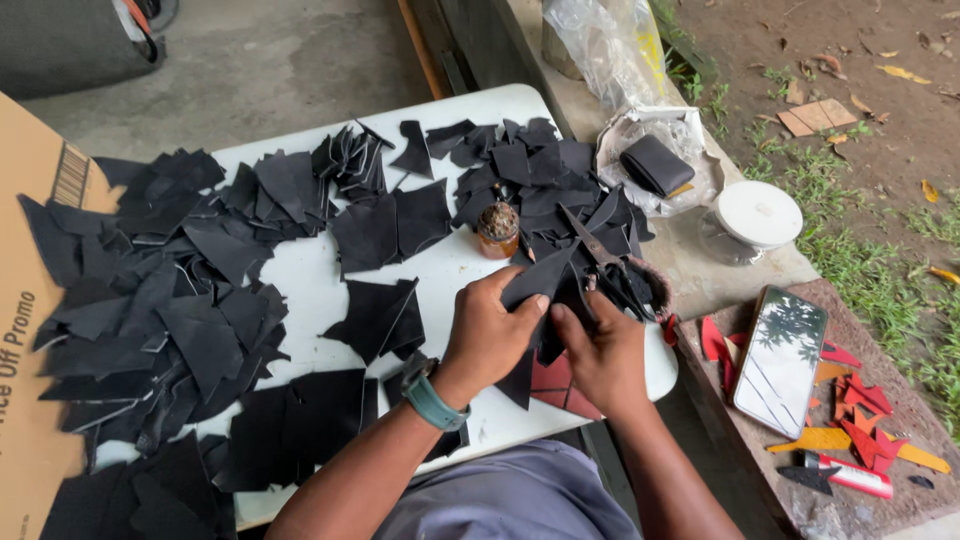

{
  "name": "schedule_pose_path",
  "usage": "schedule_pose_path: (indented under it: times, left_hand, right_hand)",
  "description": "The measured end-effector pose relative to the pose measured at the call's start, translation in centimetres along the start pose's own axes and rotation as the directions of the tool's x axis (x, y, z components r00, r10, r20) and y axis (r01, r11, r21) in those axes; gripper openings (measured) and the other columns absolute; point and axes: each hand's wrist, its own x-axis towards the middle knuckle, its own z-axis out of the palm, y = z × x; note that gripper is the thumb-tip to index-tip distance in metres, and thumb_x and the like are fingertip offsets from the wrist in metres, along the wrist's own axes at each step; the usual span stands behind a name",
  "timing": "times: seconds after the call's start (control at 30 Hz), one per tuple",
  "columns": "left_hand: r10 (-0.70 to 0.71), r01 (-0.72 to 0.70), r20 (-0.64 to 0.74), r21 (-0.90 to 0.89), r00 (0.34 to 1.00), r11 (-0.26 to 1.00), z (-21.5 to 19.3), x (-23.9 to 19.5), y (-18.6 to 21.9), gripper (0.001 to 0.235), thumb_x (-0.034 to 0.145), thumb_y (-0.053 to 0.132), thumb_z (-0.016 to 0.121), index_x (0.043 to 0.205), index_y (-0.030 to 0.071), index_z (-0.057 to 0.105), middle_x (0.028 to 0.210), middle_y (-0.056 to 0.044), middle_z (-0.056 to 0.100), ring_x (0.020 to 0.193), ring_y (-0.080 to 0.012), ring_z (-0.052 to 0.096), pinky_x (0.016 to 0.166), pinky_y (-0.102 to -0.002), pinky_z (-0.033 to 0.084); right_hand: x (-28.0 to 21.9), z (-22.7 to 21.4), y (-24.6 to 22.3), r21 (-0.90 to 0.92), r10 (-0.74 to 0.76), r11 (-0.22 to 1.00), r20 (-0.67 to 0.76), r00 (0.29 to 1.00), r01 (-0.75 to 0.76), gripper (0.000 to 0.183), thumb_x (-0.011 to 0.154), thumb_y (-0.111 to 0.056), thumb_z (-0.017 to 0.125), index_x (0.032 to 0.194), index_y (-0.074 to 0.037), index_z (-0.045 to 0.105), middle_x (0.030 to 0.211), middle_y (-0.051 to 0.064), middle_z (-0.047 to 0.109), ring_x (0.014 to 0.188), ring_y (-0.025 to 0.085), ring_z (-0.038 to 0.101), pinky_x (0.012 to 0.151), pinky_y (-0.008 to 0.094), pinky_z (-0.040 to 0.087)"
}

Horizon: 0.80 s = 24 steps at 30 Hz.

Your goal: The person cuts black leather pieces using shears on a white table. They repeatedly pick up leather pieces, align them, and trim the edges, placing the cut pieces into a pile. A red patterned leather piece is also handled and cut.

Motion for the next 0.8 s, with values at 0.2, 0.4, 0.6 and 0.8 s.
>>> schedule_pose_path:
  times: [0.2,0.4,0.6,0.8]
  left_hand:
    - [-0.020,0.076,0.218,-0.250,0.976,0.965,-1.8,0.2,-1.6,0.024,0.091,0.008,0.069,0.112,-0.004,0.070,0.098,-0.007,0.075,0.087,-0.0109,0.069,0.078,-0.026,0.058]
    - [-0.097,0.202,0.275,-0.389,0.957,0.899,-2.0,-0.7,-2.8,0.022,0.091,0.003,0.069,0.112,-0.007,0.069,0.102,-0.009,0.075,0.092,-0.0109,0.069,0.084,-0.029,0.059]
    - [-0.059,0.183,0.305,-0.396,0.950,0.900,-2.1,-0.7,-2.3,0.026,0.092,0.001,0.070,0.117,-0.007,0.068,0.106,-0.009,0.075,0.096,-0.0114,0.070,0.088,-0.030,0.059]
    - [-0.001,0.311,0.411,-0.687,0.911,0.657,-1.7,-1.3,-2.7,0.029,0.094,-0.001,0.072,0.122,-0.007,0.066,0.114,-0.010,0.073,0.104,-0.0137,0.069,0.097,-0.031,0.057]
  right_hand:
    - [0.9,-2.2,3.3,0.337,0.058,0.935,0.166,0.984,-0.112,0.018,0.088,-0.013,0.078,0.087,0.003,0.070,0.077,0.011,0.075,0.070,0.017,0.072,0.067,0.031,0.061]
    - [1.1,-1.5,5.6,0.537,0.078,0.822,0.227,0.971,-0.192,0.018,0.087,-0.010,0.079,0.091,0.004,0.070,0.079,0.013,0.075,0.071,0.018,0.074,0.067,0.033,0.062]
    - [0.6,-1.5,5.4,0.658,0.023,0.718,0.307,0.951,-0.229,0.018,0.090,-0.007,0.077,0.103,0.005,0.073,0.089,0.011,0.077,0.076,0.015,0.071,0.067,0.029,0.059]
    - [-0.1,-2.2,4.0,0.768,-0.049,0.585,0.356,0.933,-0.262,0.017,0.090,0.000,0.074,0.107,0.003,0.074,0.097,0.009,0.077,0.077,0.011,0.068,0.065,0.025,0.053]
